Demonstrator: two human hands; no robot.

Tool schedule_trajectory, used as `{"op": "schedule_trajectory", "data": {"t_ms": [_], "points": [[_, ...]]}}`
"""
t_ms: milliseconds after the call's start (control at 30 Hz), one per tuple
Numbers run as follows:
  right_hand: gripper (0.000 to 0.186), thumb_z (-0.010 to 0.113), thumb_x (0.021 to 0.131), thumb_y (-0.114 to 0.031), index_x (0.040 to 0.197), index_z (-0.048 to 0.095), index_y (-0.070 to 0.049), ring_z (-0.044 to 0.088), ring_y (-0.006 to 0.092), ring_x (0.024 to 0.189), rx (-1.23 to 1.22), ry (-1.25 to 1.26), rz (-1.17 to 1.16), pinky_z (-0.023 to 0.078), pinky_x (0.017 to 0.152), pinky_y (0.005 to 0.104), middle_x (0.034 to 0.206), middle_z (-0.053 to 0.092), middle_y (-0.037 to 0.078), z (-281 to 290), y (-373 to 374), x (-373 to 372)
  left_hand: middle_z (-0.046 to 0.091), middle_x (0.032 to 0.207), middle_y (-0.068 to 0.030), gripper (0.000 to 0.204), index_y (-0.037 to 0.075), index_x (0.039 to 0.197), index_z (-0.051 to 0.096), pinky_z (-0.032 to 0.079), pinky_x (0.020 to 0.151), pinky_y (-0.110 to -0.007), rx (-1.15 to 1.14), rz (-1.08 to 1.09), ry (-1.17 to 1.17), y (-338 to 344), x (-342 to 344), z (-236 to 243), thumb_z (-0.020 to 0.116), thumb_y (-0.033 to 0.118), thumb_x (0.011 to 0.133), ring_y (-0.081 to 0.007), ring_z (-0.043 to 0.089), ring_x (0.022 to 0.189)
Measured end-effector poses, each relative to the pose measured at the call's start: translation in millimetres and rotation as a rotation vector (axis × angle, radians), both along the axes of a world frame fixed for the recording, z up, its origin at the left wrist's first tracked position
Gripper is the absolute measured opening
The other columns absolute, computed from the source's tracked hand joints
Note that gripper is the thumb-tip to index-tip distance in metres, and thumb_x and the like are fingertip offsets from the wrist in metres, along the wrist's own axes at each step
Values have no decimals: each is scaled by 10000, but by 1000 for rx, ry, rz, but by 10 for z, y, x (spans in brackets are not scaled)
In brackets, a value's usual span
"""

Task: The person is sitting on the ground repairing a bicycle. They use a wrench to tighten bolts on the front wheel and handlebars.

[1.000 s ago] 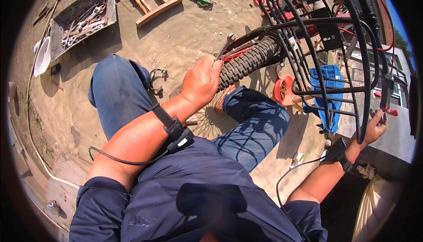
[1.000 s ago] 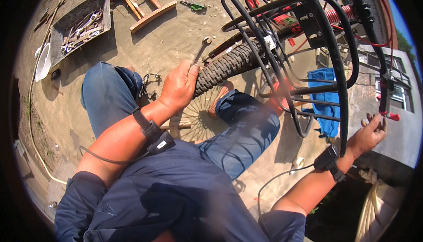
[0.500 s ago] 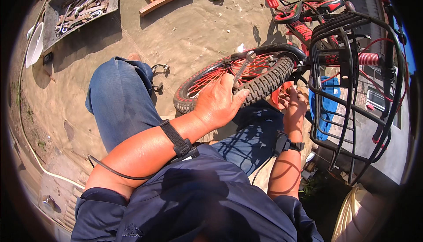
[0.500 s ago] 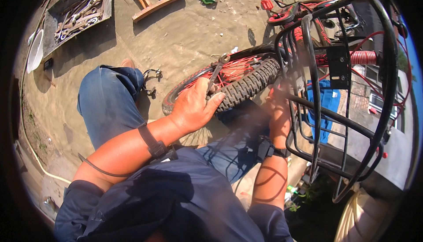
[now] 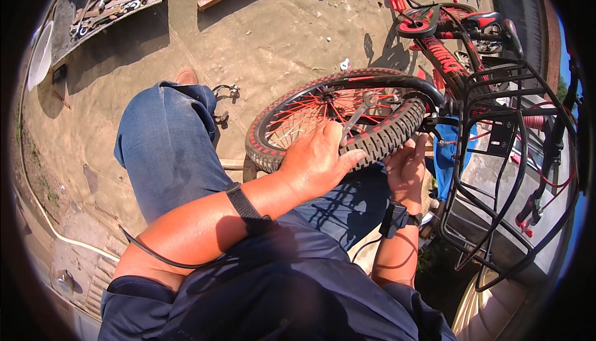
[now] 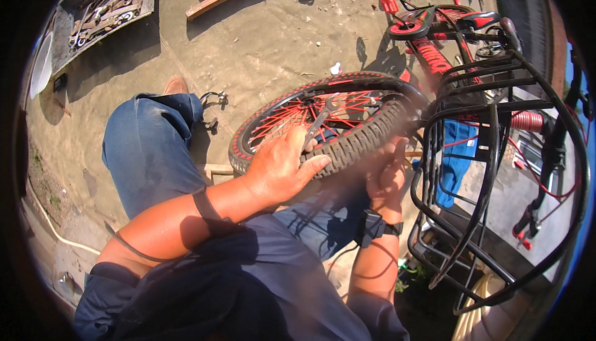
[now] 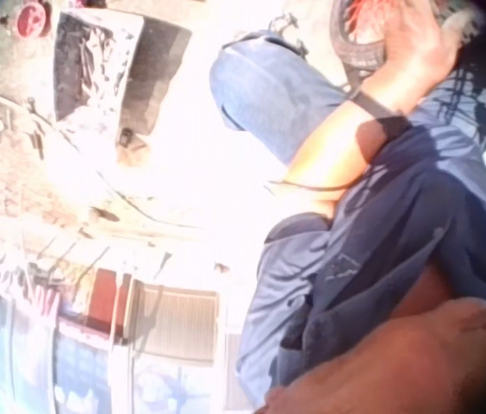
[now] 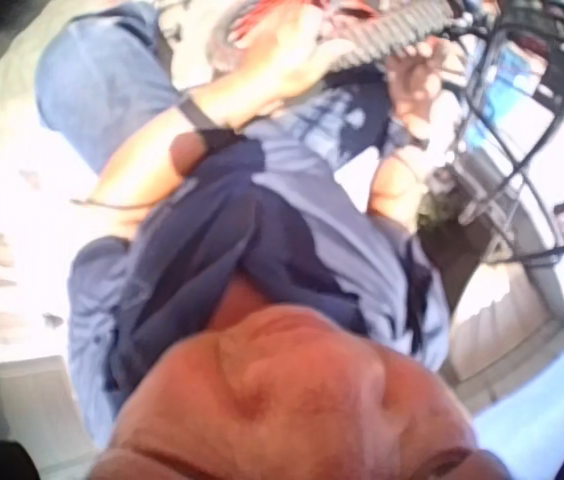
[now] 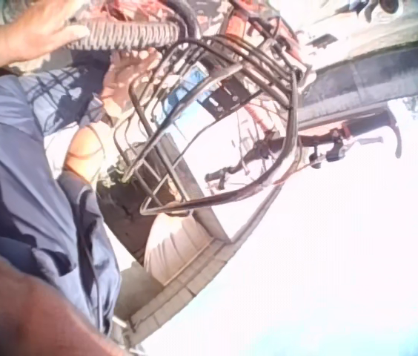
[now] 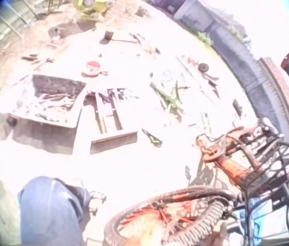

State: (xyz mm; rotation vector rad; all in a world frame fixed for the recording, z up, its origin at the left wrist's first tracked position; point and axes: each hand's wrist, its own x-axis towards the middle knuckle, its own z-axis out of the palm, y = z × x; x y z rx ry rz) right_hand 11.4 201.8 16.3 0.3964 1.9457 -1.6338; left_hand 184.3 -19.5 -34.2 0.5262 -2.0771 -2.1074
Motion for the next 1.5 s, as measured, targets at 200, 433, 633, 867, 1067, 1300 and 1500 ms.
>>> {"op": "schedule_trajectory", "data": {"t_ms": [200, 433, 633, 867, 1067, 1300, 1500], "points": [[596, 498, 955, -548, 1348, 512, -101, 578, 294, 1173, -170, -40, -39, 462, 1009, 480, 1303, 591, 118, -65, -312, 11, 544, 981, -207, 564, -19, 1021, 470, 485, 776, -486, -39, -63, -17, -57, -30, 6, 743, 418, 791, -416, 582, 931], [482, 487, 988, -426, 1326, 529, -85, 562, 287, 1185, -329, -116, 11, 423, 1039, 489, 1298, 594, 112, -16, -330, -32, 566, 958, -196, 695, -5, 1130, 471, 480, 782, -460, -68, -83, -21, -50, -67, -35, 799, 444, 713, -398, 587, 915], [462, 516, 981, -404, 1300, 553, -72, 596, 324, 1147, -429, -246, -155, 475, 989, 516, 1263, 613, 143, 45, -358, -124, 575, 962, -208, 673, -6, 1095, 475, 479, 782, -461, -26, -140, -38, -102, -100, -20, 801, 441, 711, -405, 589, 912], [453, 513, 982, -398, 1297, 552, -76, 614, 332, 1114, -372, -204, -207, 492, 959, 536, 1255, 614, 153, -4, -344, -145, 577, 951, -205, 697, -6, 1115, 477, 480, 785, -459, -41, -133, -27, -69, -128, -59, 802, 457, 707, -409, 588, 912], [525, 533, 957, -493, 1292, 551, -89, 627, 319, 1090, -423, -169, -134, 517, 936, 525, 1226, 626, 139, -245, 132, -189, 531, 885, -219, 457, -12, 968, 476, 465, 738, -505, 19, -126, 17, -64, -139, -86, 646, 405, 887, -439, 573, 838], [383, 517, 994, -396, 1232, 582, -104, 664, 198, 949, -324, -167, -161, 581, 760, 341, 1088, 672, 41, -135, -180, -97, 634, 930, -71, 222, 9, 1112, 564, 484, 739, -312, 486, -29, 159, -262, -454, -90, 459, 184, 1024, -169, 596, 803], [358, 534, 985, -347, 1248, 555, -105, 636, 166, 863, -408, -153, -127, 546, 680, 311, 1043, 650, 25, -563, -428, -82, 650, 944, -60, 184, 3, 1095, 576, 487, 799, -282, 666, 8, 188, -462, -907, -80, 492, 48, 938, -117, 598, 885]]}}
